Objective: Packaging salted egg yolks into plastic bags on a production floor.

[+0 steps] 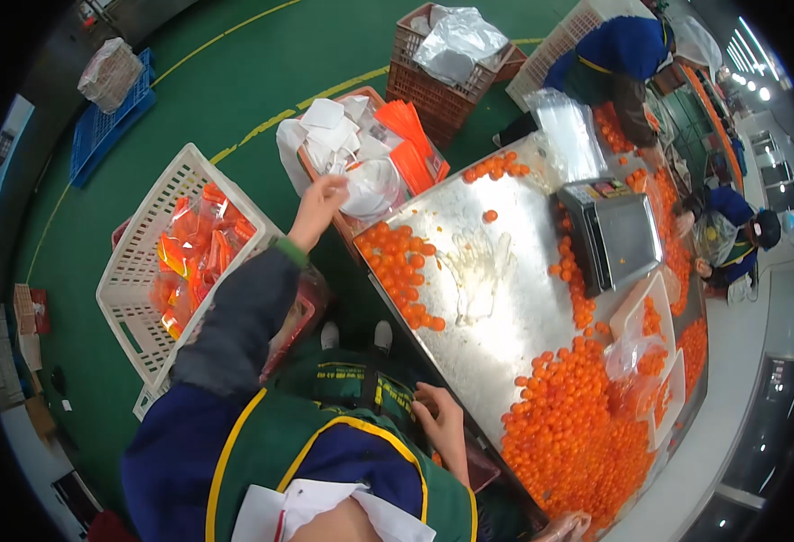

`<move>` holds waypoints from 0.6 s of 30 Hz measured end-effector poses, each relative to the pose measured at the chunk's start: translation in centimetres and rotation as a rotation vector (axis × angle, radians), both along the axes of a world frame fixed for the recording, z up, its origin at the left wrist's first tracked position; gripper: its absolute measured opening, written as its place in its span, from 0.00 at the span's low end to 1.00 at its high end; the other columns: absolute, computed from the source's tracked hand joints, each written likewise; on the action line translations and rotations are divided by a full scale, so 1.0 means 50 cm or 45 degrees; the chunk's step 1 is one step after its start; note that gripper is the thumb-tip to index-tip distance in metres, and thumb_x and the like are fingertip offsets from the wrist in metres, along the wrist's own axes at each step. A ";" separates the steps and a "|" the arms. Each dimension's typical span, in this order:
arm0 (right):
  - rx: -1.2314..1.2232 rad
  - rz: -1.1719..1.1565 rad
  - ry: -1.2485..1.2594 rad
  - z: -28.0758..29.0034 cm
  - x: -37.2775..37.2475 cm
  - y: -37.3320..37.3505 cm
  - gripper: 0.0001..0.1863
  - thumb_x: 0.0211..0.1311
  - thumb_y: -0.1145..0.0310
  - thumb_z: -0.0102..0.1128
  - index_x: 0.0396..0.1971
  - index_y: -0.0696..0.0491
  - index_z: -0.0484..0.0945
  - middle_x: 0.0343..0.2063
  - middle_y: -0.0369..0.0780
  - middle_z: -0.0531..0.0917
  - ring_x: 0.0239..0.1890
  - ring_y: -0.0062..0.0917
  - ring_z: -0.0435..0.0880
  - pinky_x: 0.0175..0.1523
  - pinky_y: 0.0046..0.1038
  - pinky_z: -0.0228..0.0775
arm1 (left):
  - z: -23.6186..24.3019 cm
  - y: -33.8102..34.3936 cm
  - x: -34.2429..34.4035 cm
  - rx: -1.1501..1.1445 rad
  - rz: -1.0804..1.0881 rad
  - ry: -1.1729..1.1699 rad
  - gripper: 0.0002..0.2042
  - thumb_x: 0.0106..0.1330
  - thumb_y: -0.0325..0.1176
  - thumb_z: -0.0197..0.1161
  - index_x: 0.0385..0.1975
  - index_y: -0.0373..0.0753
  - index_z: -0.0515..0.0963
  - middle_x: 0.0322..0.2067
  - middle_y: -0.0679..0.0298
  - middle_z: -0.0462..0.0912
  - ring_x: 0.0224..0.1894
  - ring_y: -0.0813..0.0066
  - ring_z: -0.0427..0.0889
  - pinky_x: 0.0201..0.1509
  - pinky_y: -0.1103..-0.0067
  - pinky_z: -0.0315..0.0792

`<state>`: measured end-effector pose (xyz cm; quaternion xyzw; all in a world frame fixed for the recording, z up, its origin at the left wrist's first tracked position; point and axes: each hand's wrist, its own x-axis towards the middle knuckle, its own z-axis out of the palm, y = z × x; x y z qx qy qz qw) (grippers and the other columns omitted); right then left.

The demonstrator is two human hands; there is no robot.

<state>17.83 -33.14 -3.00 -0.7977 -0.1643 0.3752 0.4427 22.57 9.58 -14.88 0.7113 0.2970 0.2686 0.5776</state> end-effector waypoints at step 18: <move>-0.080 -0.176 0.051 -0.091 0.097 -0.133 0.15 0.63 0.74 0.62 0.49 0.60 0.79 0.35 0.43 0.87 0.37 0.24 0.86 0.45 0.25 0.76 | -0.310 0.273 0.191 0.473 0.444 0.820 0.27 0.46 0.36 0.75 0.48 0.36 0.75 0.40 0.41 0.82 0.45 0.44 0.82 0.52 0.61 0.76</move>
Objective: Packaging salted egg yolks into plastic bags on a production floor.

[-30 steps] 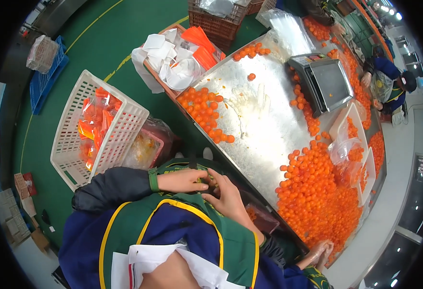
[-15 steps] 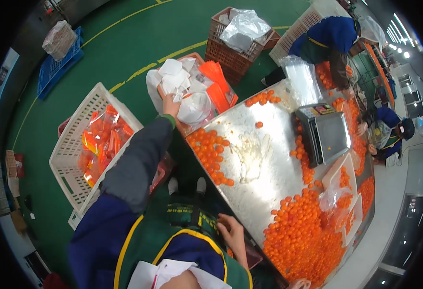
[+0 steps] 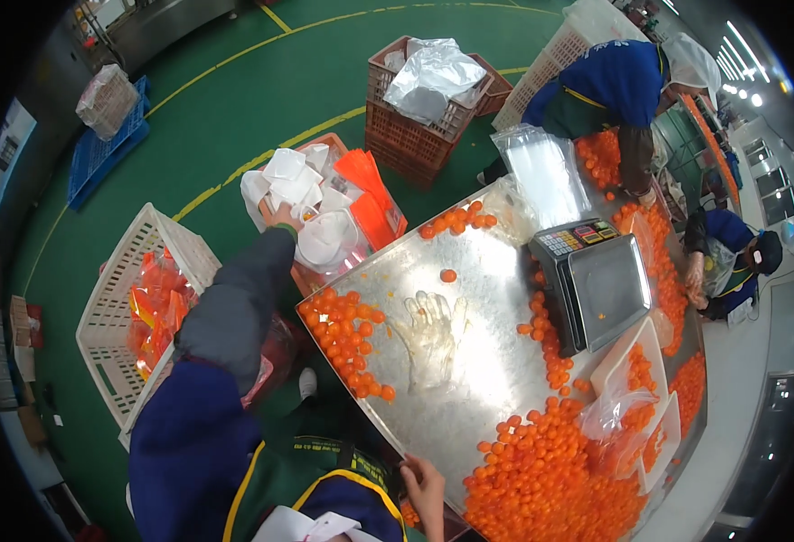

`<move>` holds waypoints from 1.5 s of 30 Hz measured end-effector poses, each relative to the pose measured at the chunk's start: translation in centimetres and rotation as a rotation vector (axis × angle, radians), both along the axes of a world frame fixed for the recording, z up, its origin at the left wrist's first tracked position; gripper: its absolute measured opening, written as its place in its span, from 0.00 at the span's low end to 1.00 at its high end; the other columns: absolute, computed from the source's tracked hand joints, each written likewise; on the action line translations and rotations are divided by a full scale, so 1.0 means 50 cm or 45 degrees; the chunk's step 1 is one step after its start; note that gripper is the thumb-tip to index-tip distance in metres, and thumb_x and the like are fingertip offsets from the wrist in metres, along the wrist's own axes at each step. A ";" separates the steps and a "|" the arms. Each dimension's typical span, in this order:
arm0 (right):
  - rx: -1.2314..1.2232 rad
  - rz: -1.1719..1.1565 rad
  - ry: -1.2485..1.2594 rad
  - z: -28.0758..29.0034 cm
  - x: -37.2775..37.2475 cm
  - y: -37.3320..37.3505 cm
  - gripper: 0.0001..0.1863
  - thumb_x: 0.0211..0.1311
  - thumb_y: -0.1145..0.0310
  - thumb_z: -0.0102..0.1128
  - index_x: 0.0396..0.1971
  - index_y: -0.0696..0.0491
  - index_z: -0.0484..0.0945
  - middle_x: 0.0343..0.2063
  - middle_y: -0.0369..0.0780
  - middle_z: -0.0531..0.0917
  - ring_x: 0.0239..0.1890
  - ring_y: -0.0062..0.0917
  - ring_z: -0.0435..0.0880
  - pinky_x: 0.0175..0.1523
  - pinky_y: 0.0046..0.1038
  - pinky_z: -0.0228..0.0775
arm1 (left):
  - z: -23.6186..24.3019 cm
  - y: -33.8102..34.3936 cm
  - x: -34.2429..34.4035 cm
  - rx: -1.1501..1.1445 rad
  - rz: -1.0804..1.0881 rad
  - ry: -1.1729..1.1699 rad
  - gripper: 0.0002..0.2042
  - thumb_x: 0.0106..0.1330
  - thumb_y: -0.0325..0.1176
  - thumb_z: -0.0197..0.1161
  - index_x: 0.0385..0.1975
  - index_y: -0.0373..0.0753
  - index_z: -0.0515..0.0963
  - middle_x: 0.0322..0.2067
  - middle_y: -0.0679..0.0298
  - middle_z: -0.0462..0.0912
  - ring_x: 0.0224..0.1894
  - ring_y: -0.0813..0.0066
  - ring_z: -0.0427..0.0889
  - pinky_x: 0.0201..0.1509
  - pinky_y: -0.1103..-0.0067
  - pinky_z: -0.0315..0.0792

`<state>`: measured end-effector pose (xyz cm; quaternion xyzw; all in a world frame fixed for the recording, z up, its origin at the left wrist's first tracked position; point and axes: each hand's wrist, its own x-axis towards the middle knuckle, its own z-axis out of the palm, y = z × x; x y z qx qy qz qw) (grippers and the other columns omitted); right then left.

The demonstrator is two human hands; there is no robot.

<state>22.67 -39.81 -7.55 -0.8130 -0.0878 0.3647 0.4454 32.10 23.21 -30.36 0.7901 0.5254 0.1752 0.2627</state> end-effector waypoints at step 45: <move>0.880 -1.373 -0.481 0.237 -0.461 0.089 0.24 0.61 0.65 0.67 0.55 0.60 0.75 0.51 0.43 0.80 0.50 0.28 0.81 0.57 0.30 0.71 | 0.596 -0.866 -0.387 -2.960 -1.093 0.078 0.27 0.74 0.53 0.44 0.63 0.39 0.67 0.61 0.55 0.73 0.62 0.55 0.72 0.69 0.59 0.63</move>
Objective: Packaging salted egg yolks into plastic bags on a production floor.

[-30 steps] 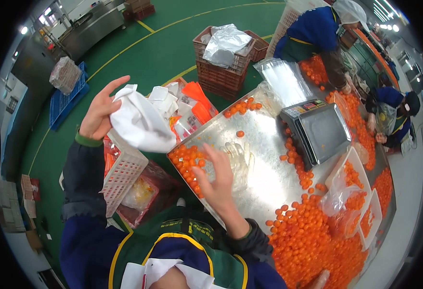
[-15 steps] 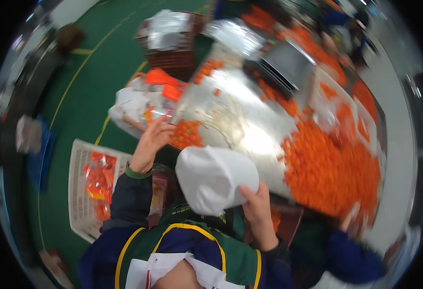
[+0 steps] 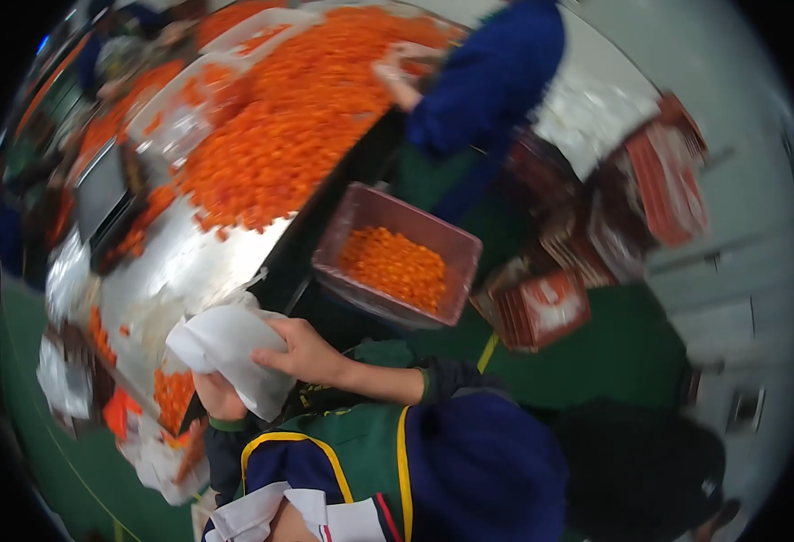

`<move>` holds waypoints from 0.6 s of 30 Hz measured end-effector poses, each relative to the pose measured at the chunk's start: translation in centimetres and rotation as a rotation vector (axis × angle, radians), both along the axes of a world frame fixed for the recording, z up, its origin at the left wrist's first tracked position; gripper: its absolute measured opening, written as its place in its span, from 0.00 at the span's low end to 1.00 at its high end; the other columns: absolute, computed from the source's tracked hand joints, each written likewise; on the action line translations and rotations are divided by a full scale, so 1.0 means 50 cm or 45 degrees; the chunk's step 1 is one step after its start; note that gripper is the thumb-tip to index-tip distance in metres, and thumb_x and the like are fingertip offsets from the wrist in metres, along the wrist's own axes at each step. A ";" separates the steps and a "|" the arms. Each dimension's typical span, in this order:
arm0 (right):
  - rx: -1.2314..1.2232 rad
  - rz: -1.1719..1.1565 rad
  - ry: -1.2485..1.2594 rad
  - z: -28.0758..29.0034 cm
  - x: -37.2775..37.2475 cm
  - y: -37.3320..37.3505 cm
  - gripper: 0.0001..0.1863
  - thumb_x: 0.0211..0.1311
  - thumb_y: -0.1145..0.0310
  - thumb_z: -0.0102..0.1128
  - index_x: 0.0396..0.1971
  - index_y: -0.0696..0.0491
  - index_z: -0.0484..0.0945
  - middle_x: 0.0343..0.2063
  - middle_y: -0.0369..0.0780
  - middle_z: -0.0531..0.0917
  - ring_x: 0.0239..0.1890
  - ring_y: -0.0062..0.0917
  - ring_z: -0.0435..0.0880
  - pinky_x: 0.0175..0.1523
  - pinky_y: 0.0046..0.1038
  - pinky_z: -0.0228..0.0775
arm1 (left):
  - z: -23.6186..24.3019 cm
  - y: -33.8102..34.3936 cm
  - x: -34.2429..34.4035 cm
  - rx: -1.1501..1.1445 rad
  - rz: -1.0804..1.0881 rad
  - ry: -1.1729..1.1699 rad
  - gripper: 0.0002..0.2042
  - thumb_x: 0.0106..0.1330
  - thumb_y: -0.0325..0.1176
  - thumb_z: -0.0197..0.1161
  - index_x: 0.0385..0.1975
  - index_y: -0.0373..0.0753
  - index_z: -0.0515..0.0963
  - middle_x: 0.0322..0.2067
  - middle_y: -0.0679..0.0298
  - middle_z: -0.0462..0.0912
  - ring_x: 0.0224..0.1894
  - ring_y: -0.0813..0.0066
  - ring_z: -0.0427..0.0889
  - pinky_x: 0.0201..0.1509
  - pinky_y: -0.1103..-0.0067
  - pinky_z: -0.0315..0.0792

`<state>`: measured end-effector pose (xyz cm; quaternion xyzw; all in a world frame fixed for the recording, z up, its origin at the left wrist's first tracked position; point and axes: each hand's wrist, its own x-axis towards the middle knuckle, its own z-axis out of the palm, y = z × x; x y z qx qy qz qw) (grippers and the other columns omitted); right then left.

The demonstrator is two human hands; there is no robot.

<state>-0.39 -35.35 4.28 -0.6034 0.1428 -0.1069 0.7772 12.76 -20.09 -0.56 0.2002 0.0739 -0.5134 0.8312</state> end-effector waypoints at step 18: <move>0.568 -1.128 -0.007 -0.072 -0.560 -0.001 0.25 0.62 0.73 0.62 0.59 0.64 0.71 0.52 0.41 0.81 0.55 0.23 0.77 0.61 0.26 0.67 | -0.002 -0.410 -0.404 -0.083 -1.603 -0.114 0.30 0.76 0.57 0.37 0.65 0.39 0.65 0.61 0.58 0.72 0.63 0.61 0.72 0.68 0.66 0.64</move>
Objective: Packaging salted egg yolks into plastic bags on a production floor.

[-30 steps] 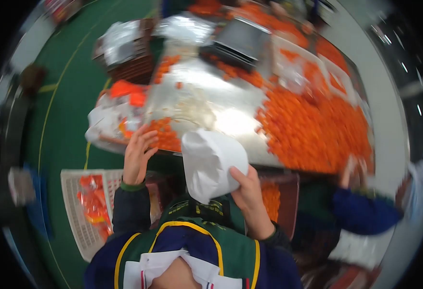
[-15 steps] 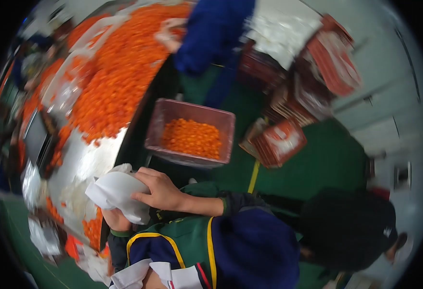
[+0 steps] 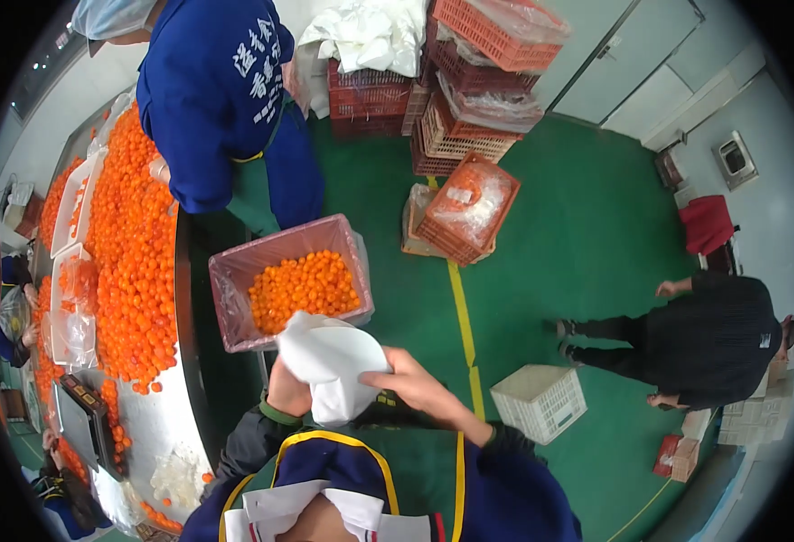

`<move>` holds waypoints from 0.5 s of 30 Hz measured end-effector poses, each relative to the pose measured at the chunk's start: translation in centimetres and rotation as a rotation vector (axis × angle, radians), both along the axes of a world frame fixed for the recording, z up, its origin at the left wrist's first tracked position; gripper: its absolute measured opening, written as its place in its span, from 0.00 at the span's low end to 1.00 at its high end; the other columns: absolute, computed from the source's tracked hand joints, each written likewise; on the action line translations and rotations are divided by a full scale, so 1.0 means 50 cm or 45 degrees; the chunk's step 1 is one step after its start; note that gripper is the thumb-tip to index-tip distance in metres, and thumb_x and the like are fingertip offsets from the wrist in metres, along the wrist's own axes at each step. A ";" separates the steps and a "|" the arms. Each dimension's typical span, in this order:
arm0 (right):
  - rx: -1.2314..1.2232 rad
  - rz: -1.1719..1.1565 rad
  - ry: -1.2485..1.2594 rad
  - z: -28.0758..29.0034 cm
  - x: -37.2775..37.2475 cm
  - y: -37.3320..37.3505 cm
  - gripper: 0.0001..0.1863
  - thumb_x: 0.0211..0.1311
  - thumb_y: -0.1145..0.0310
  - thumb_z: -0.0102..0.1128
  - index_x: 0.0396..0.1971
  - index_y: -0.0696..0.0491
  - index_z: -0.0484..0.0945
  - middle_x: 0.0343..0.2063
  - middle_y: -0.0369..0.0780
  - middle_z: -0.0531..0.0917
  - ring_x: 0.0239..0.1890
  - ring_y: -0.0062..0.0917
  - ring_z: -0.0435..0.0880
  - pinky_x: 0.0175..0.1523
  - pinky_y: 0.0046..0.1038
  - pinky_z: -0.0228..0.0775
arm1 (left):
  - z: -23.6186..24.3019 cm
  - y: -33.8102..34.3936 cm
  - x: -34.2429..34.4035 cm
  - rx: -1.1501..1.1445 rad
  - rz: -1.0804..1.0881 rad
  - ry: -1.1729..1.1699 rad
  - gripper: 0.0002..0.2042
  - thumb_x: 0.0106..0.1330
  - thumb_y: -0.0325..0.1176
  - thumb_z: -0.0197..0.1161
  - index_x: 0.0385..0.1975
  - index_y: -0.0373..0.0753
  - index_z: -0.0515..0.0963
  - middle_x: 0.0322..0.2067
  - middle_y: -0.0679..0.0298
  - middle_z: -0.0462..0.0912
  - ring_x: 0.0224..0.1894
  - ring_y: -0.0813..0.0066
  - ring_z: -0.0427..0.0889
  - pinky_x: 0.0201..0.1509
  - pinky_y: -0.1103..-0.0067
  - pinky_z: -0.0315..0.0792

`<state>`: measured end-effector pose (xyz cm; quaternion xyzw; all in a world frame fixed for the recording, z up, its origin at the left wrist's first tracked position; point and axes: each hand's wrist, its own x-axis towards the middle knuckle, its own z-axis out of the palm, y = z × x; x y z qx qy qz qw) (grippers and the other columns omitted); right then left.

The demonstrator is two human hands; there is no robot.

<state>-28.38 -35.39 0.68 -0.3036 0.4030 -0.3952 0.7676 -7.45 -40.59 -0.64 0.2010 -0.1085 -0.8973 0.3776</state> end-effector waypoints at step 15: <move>0.082 -0.673 -0.376 -0.150 -0.294 -0.232 0.24 0.62 0.77 0.62 0.58 0.62 0.71 0.55 0.42 0.79 0.56 0.31 0.78 0.63 0.35 0.68 | -0.124 -0.247 -0.357 0.162 0.044 -0.027 0.37 0.73 0.62 0.41 0.66 0.32 0.60 0.63 0.54 0.71 0.66 0.60 0.70 0.69 0.64 0.63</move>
